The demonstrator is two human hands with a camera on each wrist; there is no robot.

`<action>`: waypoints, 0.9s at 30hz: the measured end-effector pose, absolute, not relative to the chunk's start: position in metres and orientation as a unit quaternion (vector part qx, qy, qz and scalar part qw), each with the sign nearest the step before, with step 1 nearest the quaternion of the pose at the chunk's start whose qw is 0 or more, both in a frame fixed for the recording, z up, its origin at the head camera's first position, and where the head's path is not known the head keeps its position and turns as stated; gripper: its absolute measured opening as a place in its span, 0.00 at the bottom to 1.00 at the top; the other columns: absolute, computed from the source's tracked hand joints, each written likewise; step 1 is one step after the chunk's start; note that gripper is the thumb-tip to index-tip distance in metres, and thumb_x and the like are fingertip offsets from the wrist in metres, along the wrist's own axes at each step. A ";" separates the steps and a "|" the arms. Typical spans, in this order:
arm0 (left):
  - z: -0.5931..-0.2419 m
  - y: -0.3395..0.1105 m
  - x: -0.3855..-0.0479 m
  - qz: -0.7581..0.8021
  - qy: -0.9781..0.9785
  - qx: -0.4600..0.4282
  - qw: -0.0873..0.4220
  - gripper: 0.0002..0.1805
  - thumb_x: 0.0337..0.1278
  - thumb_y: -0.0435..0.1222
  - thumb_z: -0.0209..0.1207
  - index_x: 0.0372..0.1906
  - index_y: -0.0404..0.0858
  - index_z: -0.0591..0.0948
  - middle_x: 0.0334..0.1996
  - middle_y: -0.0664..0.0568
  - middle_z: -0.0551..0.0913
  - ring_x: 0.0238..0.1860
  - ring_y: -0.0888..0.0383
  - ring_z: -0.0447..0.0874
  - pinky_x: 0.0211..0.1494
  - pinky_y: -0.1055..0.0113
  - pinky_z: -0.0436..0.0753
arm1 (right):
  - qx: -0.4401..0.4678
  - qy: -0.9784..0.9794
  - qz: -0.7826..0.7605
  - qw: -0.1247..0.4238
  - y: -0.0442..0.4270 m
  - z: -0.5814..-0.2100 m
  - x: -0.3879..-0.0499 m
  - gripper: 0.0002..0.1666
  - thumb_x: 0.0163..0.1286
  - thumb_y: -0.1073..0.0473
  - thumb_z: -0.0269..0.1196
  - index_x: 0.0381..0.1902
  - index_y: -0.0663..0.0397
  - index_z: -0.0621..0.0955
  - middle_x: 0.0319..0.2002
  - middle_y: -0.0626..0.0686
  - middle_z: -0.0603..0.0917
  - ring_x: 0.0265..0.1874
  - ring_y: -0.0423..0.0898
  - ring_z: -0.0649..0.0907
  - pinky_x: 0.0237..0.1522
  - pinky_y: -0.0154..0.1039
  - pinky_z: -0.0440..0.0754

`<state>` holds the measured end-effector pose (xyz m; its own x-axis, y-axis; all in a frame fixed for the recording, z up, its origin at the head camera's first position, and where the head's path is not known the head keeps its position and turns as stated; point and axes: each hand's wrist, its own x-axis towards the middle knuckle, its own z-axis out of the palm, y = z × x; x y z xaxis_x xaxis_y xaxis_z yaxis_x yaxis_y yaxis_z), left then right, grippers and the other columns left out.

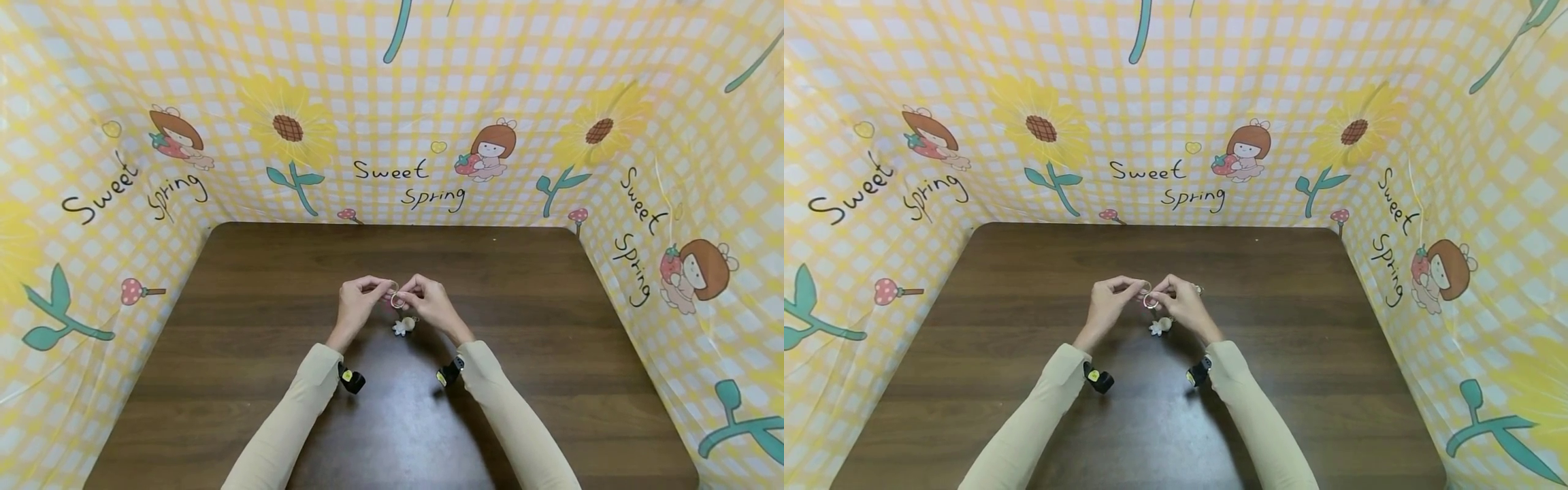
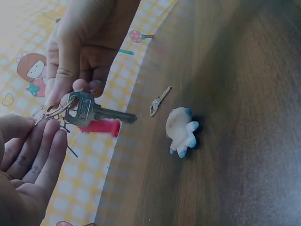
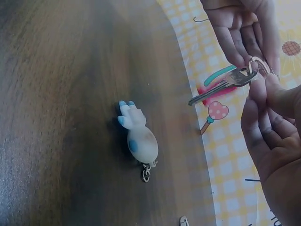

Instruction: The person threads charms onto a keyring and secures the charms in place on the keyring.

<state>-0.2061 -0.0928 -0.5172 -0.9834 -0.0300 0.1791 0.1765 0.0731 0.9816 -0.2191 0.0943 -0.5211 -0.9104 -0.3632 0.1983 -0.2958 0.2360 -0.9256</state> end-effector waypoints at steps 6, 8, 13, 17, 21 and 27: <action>-0.517 -0.094 -0.206 -0.676 -0.733 -0.039 0.063 0.07 0.68 0.30 0.70 0.40 0.28 0.91 0.32 0.38 0.91 0.30 0.54 0.92 0.41 0.53 0.91 | -0.211 0.786 -0.581 0.018 0.094 -0.522 -0.220 0.03 0.73 0.73 0.67 0.38 0.66 0.82 0.32 0.60 0.90 0.26 0.41 0.86 0.33 0.34 0.87; -0.517 -0.094 -0.206 -0.673 -0.737 -0.035 0.057 0.06 0.68 0.30 0.69 0.40 0.28 0.91 0.32 0.39 0.91 0.29 0.58 0.91 0.44 0.47 0.90 | -0.211 0.787 -0.580 0.014 0.095 -0.522 -0.220 0.03 0.72 0.74 0.67 0.38 0.66 0.81 0.32 0.60 0.90 0.26 0.41 0.86 0.32 0.34 0.87; -0.517 -0.097 -0.206 -0.662 -0.747 -0.045 0.047 0.07 0.67 0.31 0.70 0.39 0.28 0.91 0.32 0.41 0.92 0.29 0.59 0.91 0.45 0.43 0.89 | -0.209 0.791 -0.575 0.010 0.094 -0.522 -0.220 0.03 0.73 0.73 0.67 0.38 0.66 0.81 0.32 0.60 0.90 0.26 0.41 0.86 0.32 0.33 0.87; -0.518 -0.102 -0.208 -0.629 -0.772 -0.085 0.046 0.06 0.66 0.31 0.71 0.37 0.29 0.91 0.30 0.43 0.91 0.31 0.49 0.92 0.41 0.52 0.91 | -0.198 0.792 -0.578 0.003 0.094 -0.523 -0.219 0.04 0.72 0.74 0.67 0.37 0.66 0.82 0.31 0.59 0.90 0.26 0.40 0.86 0.32 0.31 0.85; -0.519 -0.107 -0.209 -0.576 -0.806 -0.127 0.053 0.05 0.66 0.31 0.71 0.36 0.32 0.92 0.29 0.45 0.91 0.31 0.44 0.91 0.36 0.66 0.87 | -0.191 0.796 -0.574 0.000 0.094 -0.524 -0.219 0.04 0.73 0.73 0.67 0.37 0.65 0.82 0.30 0.59 0.90 0.26 0.40 0.86 0.32 0.32 0.85; -0.521 -0.111 -0.209 -0.525 -0.829 -0.187 0.052 0.04 0.66 0.30 0.70 0.37 0.32 0.92 0.29 0.46 0.91 0.31 0.46 0.91 0.37 0.64 0.85 | -0.170 0.795 -0.581 -0.023 0.099 -0.516 -0.223 0.05 0.73 0.74 0.66 0.36 0.65 0.82 0.30 0.59 0.90 0.27 0.50 0.87 0.34 0.48 0.89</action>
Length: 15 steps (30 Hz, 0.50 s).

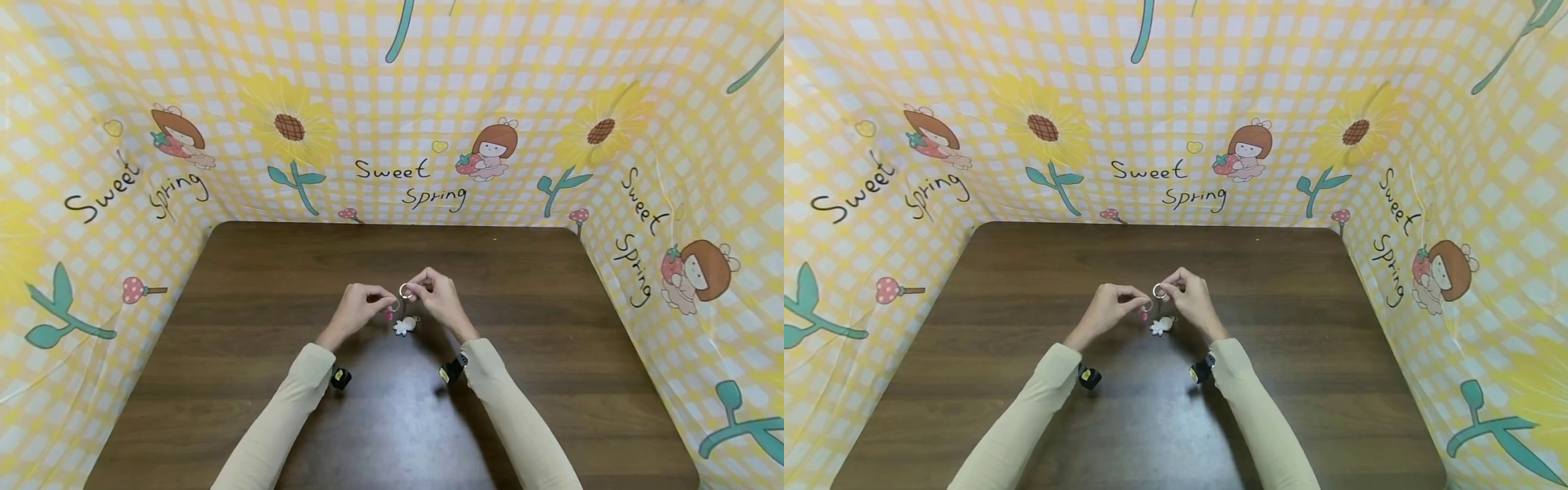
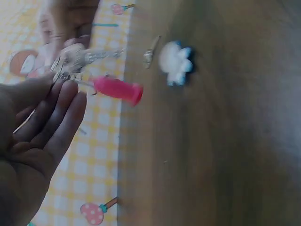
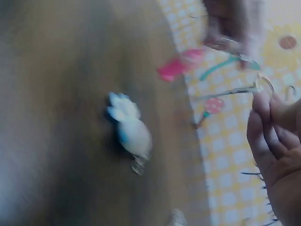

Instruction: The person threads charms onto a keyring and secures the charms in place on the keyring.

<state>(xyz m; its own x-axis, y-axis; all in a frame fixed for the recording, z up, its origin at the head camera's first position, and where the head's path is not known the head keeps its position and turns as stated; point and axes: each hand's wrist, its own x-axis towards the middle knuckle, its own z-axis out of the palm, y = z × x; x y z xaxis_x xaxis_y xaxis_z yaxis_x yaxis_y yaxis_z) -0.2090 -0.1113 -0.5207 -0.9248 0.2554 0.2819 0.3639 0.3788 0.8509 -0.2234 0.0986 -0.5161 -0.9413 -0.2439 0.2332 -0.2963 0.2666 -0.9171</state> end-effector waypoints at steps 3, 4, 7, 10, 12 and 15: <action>-0.523 -0.111 -0.208 -0.550 -0.818 -0.157 0.057 0.05 0.67 0.30 0.70 0.37 0.30 0.92 0.30 0.44 0.91 0.32 0.43 0.92 0.37 0.57 0.89 | 0.189 -0.800 0.569 0.027 0.101 -0.510 -0.226 0.04 0.72 0.74 0.67 0.36 0.66 0.82 0.29 0.59 0.89 0.27 0.54 0.87 0.34 0.53 0.89; -0.524 -0.111 -0.207 -0.566 -0.810 -0.138 0.063 0.05 0.66 0.29 0.70 0.37 0.29 0.91 0.29 0.44 0.91 0.31 0.42 0.92 0.37 0.56 0.89 | 0.199 -0.802 0.563 0.022 0.101 -0.509 -0.227 0.04 0.72 0.74 0.67 0.36 0.66 0.82 0.30 0.59 0.89 0.27 0.55 0.87 0.34 0.52 0.89; -0.524 -0.109 -0.207 -0.605 -0.787 -0.094 0.077 0.05 0.65 0.29 0.71 0.37 0.29 0.91 0.28 0.43 0.91 0.30 0.42 0.92 0.36 0.54 0.90 | 0.220 -0.807 0.548 0.001 0.100 -0.508 -0.227 0.04 0.73 0.72 0.67 0.36 0.66 0.82 0.29 0.58 0.89 0.26 0.51 0.87 0.33 0.48 0.89; -0.524 -0.107 -0.208 -0.621 -0.775 -0.087 0.080 0.05 0.65 0.29 0.71 0.38 0.29 0.91 0.28 0.42 0.91 0.29 0.47 0.92 0.36 0.62 0.89 | 0.222 -0.809 0.544 -0.011 0.101 -0.513 -0.224 0.04 0.72 0.73 0.67 0.36 0.66 0.82 0.28 0.57 0.89 0.25 0.45 0.86 0.31 0.41 0.88; -0.523 -0.104 -0.208 -0.635 -0.764 -0.084 0.073 0.06 0.65 0.30 0.71 0.39 0.28 0.91 0.29 0.41 0.91 0.29 0.51 0.92 0.36 0.62 0.90 | 0.218 -0.806 0.550 -0.017 0.100 -0.516 -0.223 0.04 0.72 0.73 0.67 0.36 0.66 0.82 0.28 0.57 0.89 0.25 0.43 0.85 0.31 0.39 0.88; -0.523 -0.100 -0.207 -0.660 -0.746 -0.064 0.053 0.07 0.67 0.31 0.70 0.40 0.27 0.91 0.31 0.40 0.91 0.28 0.57 0.91 0.40 0.53 0.91 | 0.213 -0.797 0.565 -0.023 0.098 -0.519 -0.221 0.03 0.73 0.73 0.67 0.37 0.67 0.82 0.29 0.58 0.89 0.25 0.43 0.86 0.32 0.39 0.88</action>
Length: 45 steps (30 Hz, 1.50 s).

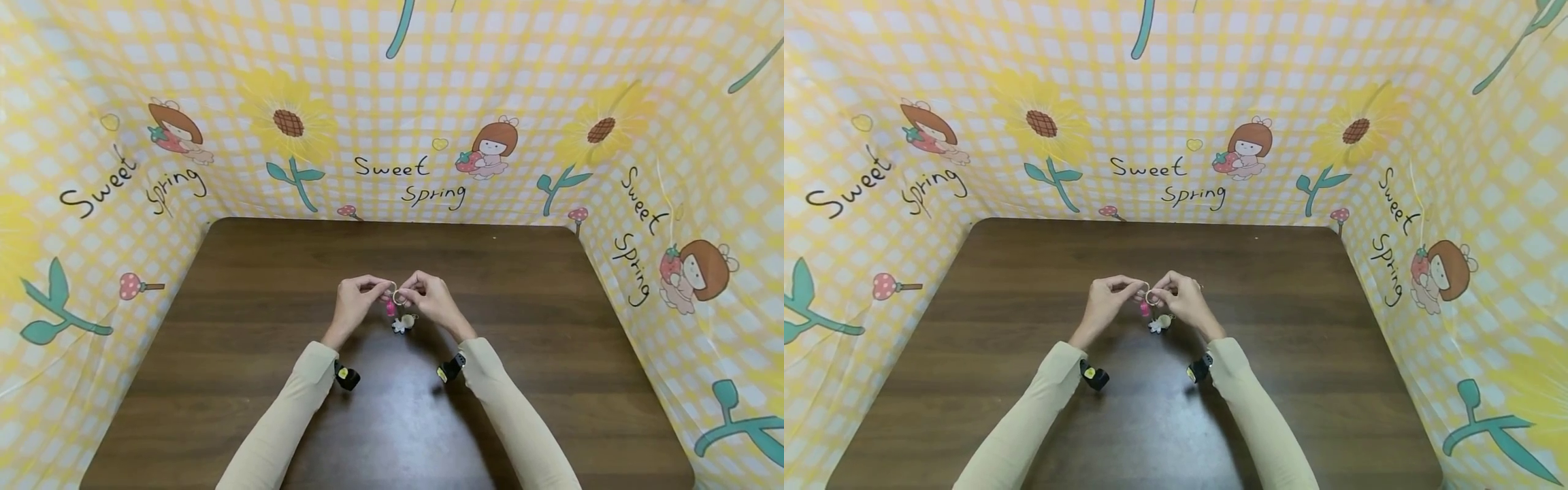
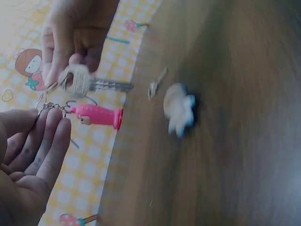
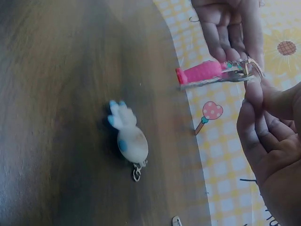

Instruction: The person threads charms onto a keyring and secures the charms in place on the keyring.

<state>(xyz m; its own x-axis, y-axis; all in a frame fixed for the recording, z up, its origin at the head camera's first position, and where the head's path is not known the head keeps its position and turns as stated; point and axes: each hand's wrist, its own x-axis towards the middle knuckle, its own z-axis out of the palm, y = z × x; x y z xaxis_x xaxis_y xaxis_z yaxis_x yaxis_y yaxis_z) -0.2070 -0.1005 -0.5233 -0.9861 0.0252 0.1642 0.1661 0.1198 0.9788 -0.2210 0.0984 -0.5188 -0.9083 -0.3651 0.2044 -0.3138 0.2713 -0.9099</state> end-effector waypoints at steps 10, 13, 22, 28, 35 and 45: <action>-0.524 -0.099 -0.205 -0.682 -0.730 -0.017 0.035 0.09 0.68 0.31 0.69 0.41 0.26 0.90 0.30 0.40 0.91 0.27 0.59 0.91 0.46 0.46 0.89 | -0.209 0.785 -0.583 0.033 0.097 -0.519 -0.219 0.03 0.73 0.73 0.67 0.39 0.72 0.82 0.31 0.65 0.89 0.27 0.55 0.88 0.32 0.33 0.86; -0.524 -0.100 -0.205 -0.683 -0.729 -0.025 0.032 0.09 0.68 0.31 0.70 0.41 0.26 0.90 0.31 0.39 0.91 0.27 0.59 0.91 0.46 0.46 0.89 | -0.209 0.784 -0.583 0.038 0.097 -0.519 -0.219 0.04 0.74 0.73 0.66 0.40 0.74 0.82 0.32 0.68 0.88 0.30 0.64 0.88 0.32 0.36 0.87; -0.524 -0.100 -0.203 -0.669 -0.740 -0.056 0.033 0.08 0.66 0.30 0.71 0.40 0.26 0.90 0.30 0.38 0.91 0.28 0.52 0.92 0.42 0.47 0.90 | -0.201 0.796 -0.570 0.038 0.096 -0.518 -0.219 0.03 0.74 0.71 0.66 0.39 0.70 0.83 0.31 0.63 0.89 0.29 0.56 0.89 0.31 0.32 0.85; -0.525 -0.103 -0.203 -0.594 -0.792 -0.128 0.060 0.06 0.67 0.31 0.70 0.37 0.30 0.92 0.28 0.44 0.91 0.32 0.37 0.91 0.35 0.66 0.88 | -0.184 0.811 -0.554 0.024 0.094 -0.515 -0.218 0.03 0.74 0.72 0.67 0.37 0.67 0.83 0.29 0.58 0.89 0.26 0.46 0.87 0.30 0.30 0.83; -0.524 -0.106 -0.206 -0.527 -0.826 -0.177 0.095 0.05 0.68 0.30 0.69 0.37 0.32 0.92 0.31 0.45 0.92 0.31 0.46 0.90 0.34 0.73 0.80 | -0.187 0.826 -0.531 0.013 0.096 -0.514 -0.218 0.04 0.74 0.68 0.69 0.38 0.65 0.87 0.29 0.53 0.90 0.27 0.43 0.88 0.32 0.32 0.85; -0.532 -0.105 -0.200 -0.528 -0.829 -0.164 0.087 0.04 0.66 0.28 0.70 0.38 0.31 0.92 0.32 0.45 0.92 0.32 0.50 0.91 0.36 0.69 0.85 | -0.188 0.801 -0.569 -0.001 0.102 -0.505 -0.223 0.04 0.73 0.71 0.67 0.40 0.71 0.86 0.32 0.64 0.90 0.29 0.61 0.90 0.36 0.51 0.90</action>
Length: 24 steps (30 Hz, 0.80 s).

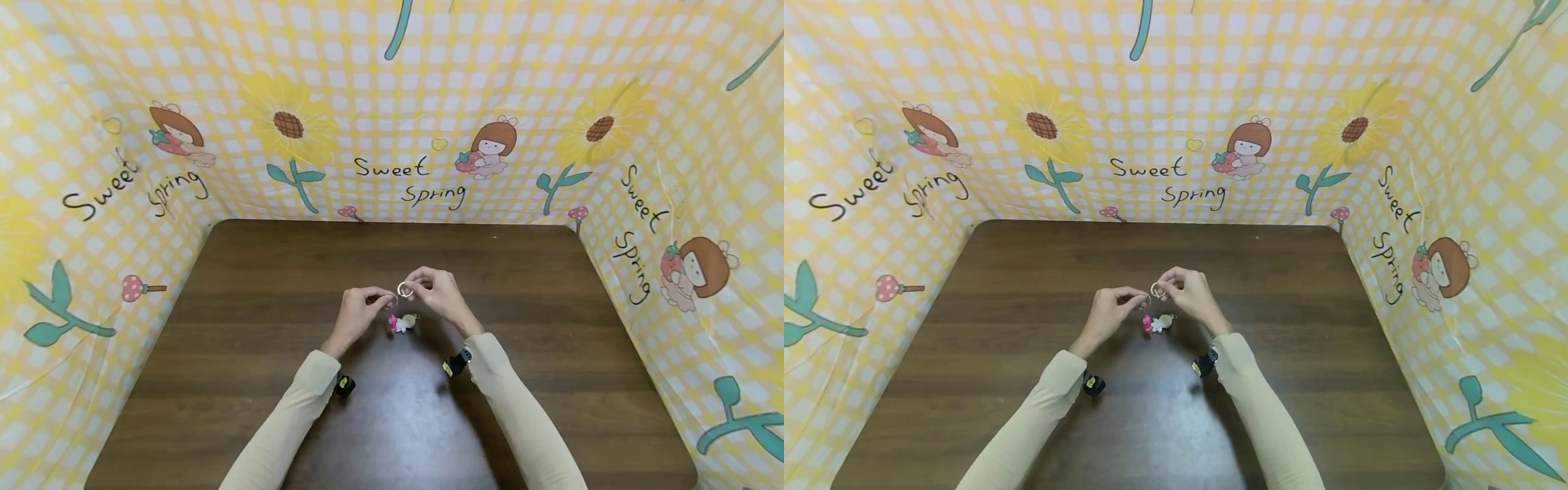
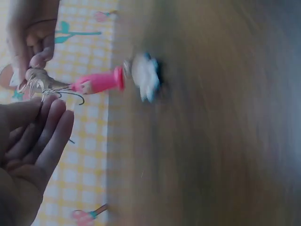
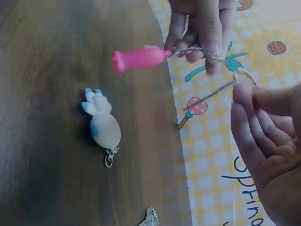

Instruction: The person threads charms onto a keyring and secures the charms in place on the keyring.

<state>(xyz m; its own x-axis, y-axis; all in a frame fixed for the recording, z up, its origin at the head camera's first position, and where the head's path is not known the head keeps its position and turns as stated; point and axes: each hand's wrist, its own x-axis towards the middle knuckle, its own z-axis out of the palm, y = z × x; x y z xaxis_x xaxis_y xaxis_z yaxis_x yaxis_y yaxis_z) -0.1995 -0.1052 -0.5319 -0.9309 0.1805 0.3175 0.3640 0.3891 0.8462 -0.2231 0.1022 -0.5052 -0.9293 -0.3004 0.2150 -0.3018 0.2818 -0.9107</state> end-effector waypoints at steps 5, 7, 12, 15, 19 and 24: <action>-0.529 -0.102 -0.202 -0.608 -0.784 -0.097 0.082 0.05 0.66 0.28 0.70 0.39 0.28 0.91 0.29 0.40 0.91 0.30 0.43 0.92 0.36 0.55 0.91 | 0.200 -0.801 0.564 -0.031 0.102 -0.507 -0.222 0.05 0.73 0.70 0.68 0.40 0.72 0.86 0.32 0.65 0.90 0.29 0.62 0.90 0.36 0.51 0.90; -0.526 -0.100 -0.203 -0.619 -0.777 -0.086 0.078 0.05 0.66 0.27 0.69 0.40 0.27 0.91 0.30 0.38 0.91 0.30 0.40 0.92 0.38 0.48 0.90 | 0.197 -0.799 0.567 -0.032 0.101 -0.508 -0.220 0.05 0.73 0.70 0.68 0.40 0.72 0.86 0.31 0.64 0.90 0.28 0.59 0.90 0.34 0.47 0.90; -0.522 -0.099 -0.203 -0.633 -0.769 -0.049 0.074 0.04 0.63 0.25 0.70 0.39 0.26 0.91 0.31 0.35 0.90 0.30 0.39 0.92 0.36 0.53 0.91 | 0.200 -0.799 0.567 -0.032 0.100 -0.510 -0.220 0.03 0.73 0.70 0.68 0.38 0.68 0.86 0.29 0.58 0.90 0.26 0.47 0.89 0.32 0.38 0.89; -0.522 -0.098 -0.203 -0.636 -0.767 -0.034 0.073 0.04 0.62 0.25 0.70 0.39 0.26 0.91 0.30 0.36 0.90 0.29 0.40 0.92 0.33 0.60 0.90 | 0.202 -0.798 0.566 -0.034 0.099 -0.510 -0.219 0.03 0.73 0.71 0.68 0.38 0.68 0.87 0.28 0.56 0.89 0.25 0.43 0.88 0.31 0.35 0.87; -0.523 -0.097 -0.203 -0.621 -0.780 -0.023 0.081 0.04 0.62 0.26 0.70 0.38 0.28 0.92 0.30 0.37 0.90 0.28 0.46 0.93 0.30 0.69 0.88 | 0.203 -0.798 0.566 -0.036 0.098 -0.509 -0.218 0.03 0.73 0.70 0.68 0.38 0.68 0.87 0.28 0.56 0.90 0.25 0.43 0.88 0.31 0.34 0.88; -0.522 -0.097 -0.202 -0.603 -0.793 -0.015 0.086 0.04 0.62 0.27 0.71 0.37 0.28 0.92 0.29 0.38 0.90 0.27 0.49 0.93 0.29 0.75 0.85 | 0.202 -0.801 0.562 -0.034 0.096 -0.509 -0.217 0.03 0.73 0.70 0.68 0.38 0.68 0.86 0.29 0.57 0.90 0.25 0.44 0.89 0.31 0.36 0.89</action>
<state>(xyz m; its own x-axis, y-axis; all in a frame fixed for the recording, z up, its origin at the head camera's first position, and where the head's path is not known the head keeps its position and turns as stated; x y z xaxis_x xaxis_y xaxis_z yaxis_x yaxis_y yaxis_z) -0.2021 -0.0967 -0.5216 -0.9846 -0.0809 0.1548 0.1275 0.2728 0.9536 -0.2170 0.0959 -0.5092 -0.9165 -0.3610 0.1725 -0.2852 0.2870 -0.9145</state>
